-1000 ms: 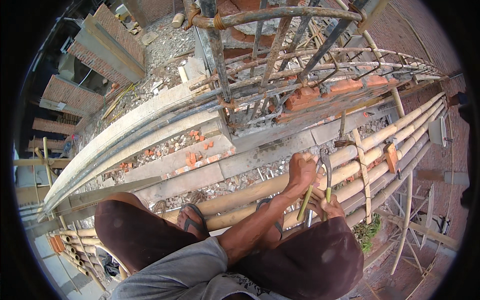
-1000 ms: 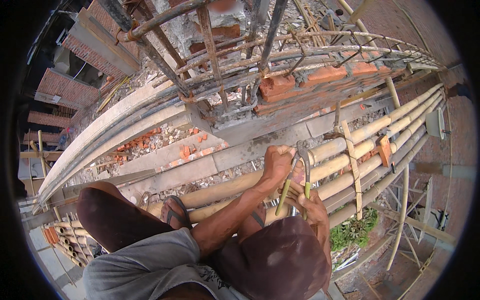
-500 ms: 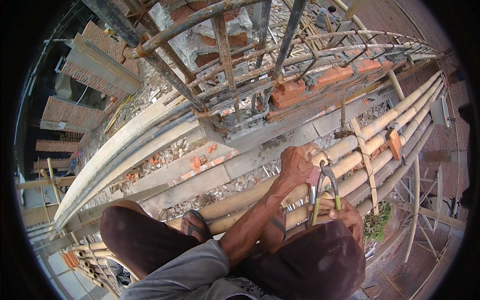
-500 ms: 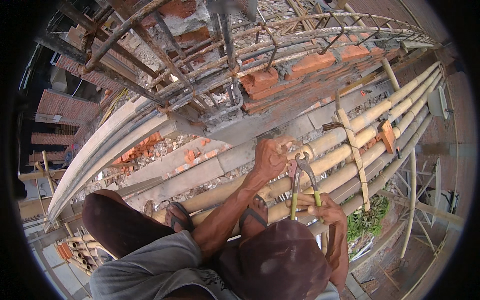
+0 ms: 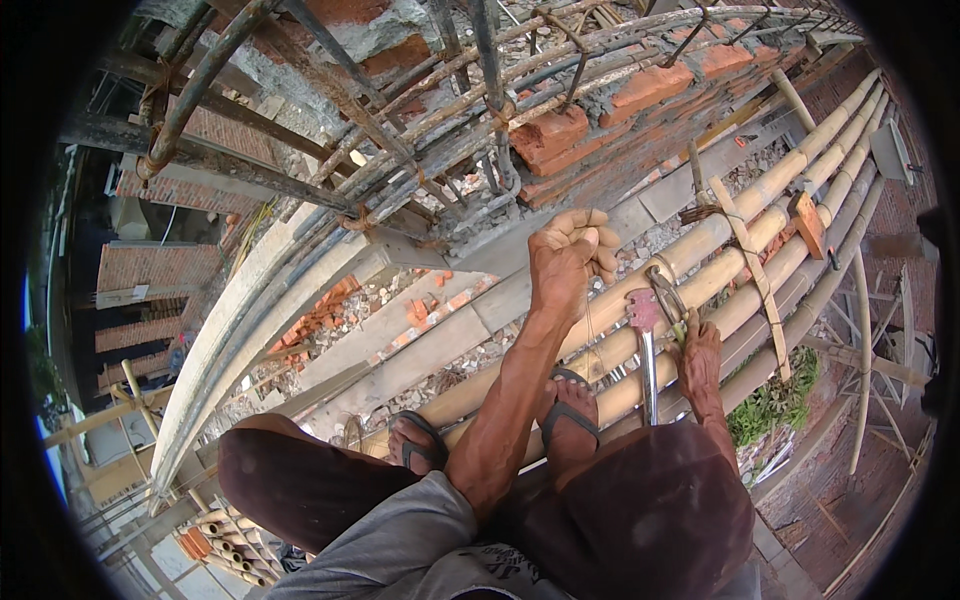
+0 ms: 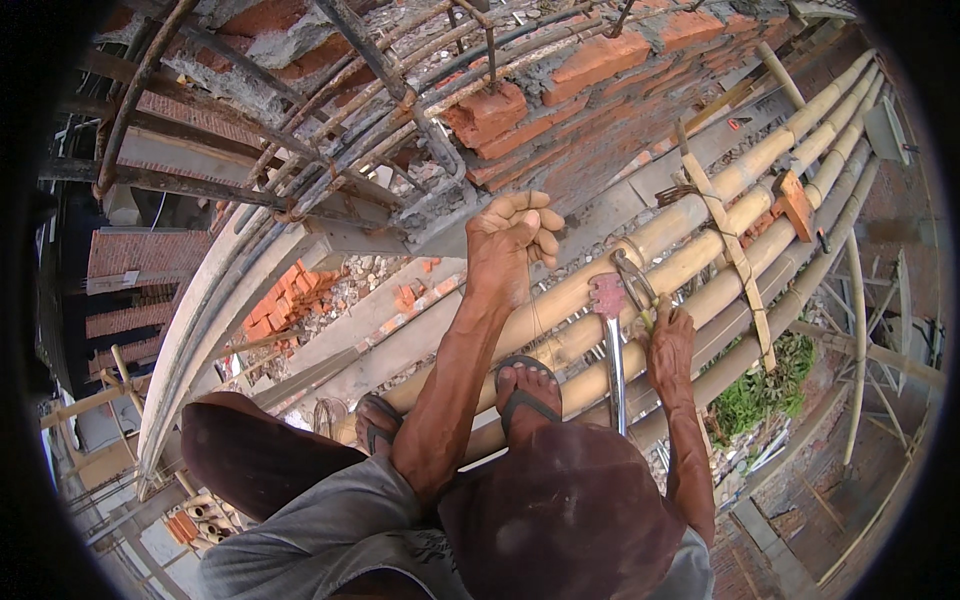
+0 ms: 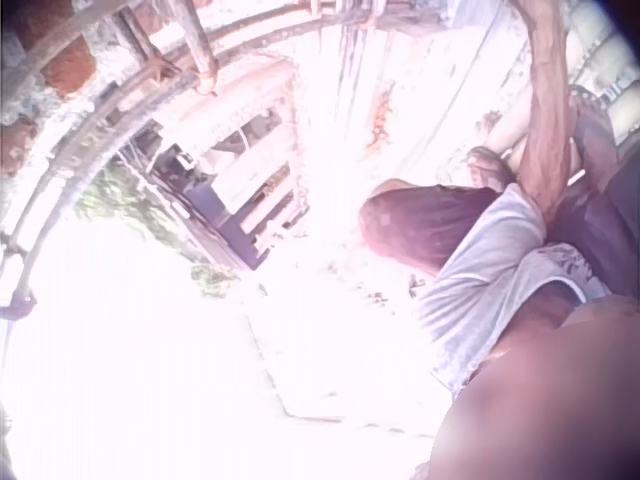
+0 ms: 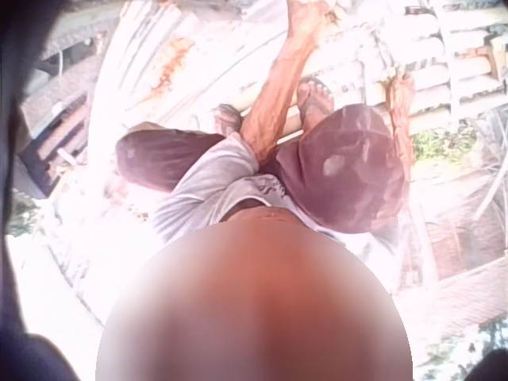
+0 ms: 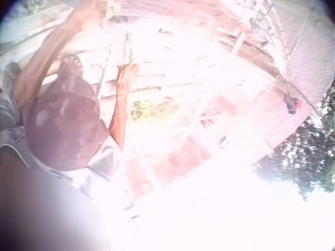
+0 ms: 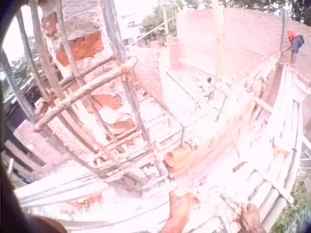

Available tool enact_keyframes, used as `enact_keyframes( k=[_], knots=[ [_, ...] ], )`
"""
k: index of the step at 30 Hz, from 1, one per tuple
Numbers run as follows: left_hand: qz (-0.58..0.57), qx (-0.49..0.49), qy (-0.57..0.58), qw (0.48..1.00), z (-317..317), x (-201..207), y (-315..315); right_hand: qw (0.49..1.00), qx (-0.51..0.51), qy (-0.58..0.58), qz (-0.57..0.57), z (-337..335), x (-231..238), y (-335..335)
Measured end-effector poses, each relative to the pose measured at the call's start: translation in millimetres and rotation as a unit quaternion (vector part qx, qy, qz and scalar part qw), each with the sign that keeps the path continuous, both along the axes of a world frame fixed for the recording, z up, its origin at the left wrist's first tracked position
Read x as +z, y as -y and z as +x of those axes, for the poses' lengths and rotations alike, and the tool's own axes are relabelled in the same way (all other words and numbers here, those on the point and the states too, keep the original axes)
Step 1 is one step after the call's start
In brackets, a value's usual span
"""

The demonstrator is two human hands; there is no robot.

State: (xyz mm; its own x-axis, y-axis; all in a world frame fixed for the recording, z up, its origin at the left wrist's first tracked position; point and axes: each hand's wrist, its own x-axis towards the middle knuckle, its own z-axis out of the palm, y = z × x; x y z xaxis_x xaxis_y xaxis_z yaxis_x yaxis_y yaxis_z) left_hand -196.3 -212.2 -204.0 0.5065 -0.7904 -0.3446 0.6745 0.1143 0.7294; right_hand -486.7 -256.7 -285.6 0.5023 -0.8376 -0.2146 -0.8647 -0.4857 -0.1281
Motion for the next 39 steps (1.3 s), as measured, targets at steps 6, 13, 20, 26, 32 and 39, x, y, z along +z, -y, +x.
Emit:
enact_keyframes(
  k=[6, 13, 20, 26, 32, 39],
  knots=[
    [-0.063, -0.019, -0.014, 0.998, -7, -1, 6, 0.980, -0.006, 0.197, 0.038, 40, 47, 5],
    [-0.050, -0.046, -0.041, 0.997, -27, 22, 9, 0.693, -0.127, 0.535, 0.465, 122, 107, -12],
    [-0.009, -0.049, 0.127, 0.991, -11, 15, 4, 0.648, -0.250, 0.557, 0.455, 132, 105, -15],
    [-0.090, 0.100, -0.048, 0.990, -3, 3, -2, 0.640, -0.205, 0.557, 0.488, 132, 110, -26],
    [-0.093, 0.054, -0.022, 0.994, 13, 7, -8, 0.725, -0.191, 0.523, 0.405, 142, 115, -34],
    [-0.082, 0.023, 0.002, 0.996, 29, 19, -24, 0.692, -0.180, 0.533, 0.453, 146, 125, -34]
  ],
)
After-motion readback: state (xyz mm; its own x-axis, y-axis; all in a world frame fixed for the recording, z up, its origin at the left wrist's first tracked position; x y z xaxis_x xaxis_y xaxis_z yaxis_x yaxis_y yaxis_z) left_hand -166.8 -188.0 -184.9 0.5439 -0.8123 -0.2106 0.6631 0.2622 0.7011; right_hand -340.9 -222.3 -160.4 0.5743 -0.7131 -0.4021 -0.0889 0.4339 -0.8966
